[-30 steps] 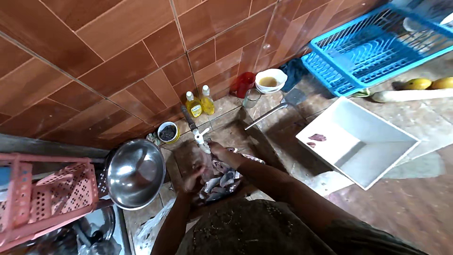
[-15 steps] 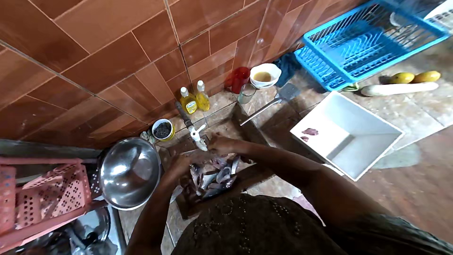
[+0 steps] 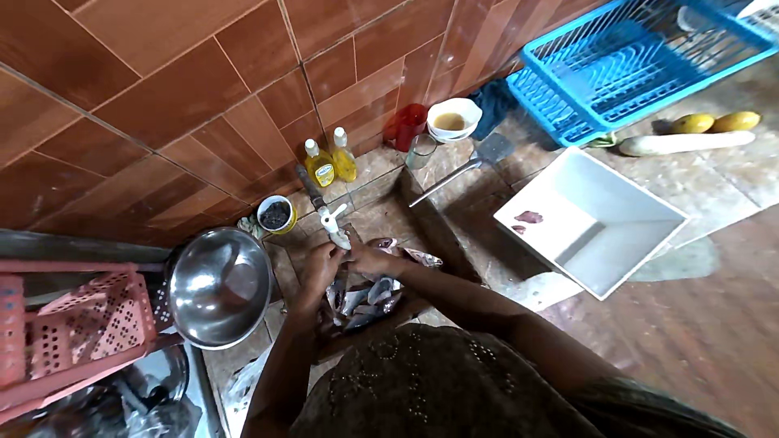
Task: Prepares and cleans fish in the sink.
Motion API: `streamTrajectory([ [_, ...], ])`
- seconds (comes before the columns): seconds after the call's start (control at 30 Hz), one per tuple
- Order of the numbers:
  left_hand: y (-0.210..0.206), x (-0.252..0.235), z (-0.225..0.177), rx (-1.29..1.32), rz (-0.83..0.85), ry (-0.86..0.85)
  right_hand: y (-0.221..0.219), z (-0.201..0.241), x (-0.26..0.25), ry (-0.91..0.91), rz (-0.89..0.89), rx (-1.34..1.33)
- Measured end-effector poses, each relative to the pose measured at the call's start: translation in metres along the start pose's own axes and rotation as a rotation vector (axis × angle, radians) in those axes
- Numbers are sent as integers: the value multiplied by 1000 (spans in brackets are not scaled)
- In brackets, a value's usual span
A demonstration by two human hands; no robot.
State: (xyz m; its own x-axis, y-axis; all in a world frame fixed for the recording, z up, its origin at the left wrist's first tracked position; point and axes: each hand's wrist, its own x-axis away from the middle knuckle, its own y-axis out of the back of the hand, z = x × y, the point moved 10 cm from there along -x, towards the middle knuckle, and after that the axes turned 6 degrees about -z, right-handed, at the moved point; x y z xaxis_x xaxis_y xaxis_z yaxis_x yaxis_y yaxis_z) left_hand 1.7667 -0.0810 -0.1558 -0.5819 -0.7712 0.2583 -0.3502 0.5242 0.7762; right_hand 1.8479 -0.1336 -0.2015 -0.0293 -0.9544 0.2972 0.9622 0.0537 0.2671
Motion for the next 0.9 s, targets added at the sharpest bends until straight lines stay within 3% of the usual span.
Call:
streamTrajectory([
  [0.17, 19, 27, 12, 498, -214, 32, -22, -3, -6, 67, -18, 264],
  [0.3, 38, 56, 36, 891, -376, 89, -42, -36, -11, 196, 7, 462],
  [0.4, 58, 76, 50, 1022, -437, 37, -39, -53, -2, 56, 88, 446],
  [0.5, 68, 93, 63, 882, -422, 26, -37, -64, 2, -91, 104, 253],
  [0.6, 61, 95, 73, 594, -372, 75, -39, -66, 6, -256, 75, -292],
  [0.7, 36, 88, 68, 362, -234, 149, -52, -54, 4, -305, 84, -703],
  [0.8, -10, 75, 51, 198, -35, 150, -69, -42, 11, -445, -2, -782],
  [0.9, -40, 74, 43, 14, -38, 16, -81, -32, 24, -522, -40, -668],
])
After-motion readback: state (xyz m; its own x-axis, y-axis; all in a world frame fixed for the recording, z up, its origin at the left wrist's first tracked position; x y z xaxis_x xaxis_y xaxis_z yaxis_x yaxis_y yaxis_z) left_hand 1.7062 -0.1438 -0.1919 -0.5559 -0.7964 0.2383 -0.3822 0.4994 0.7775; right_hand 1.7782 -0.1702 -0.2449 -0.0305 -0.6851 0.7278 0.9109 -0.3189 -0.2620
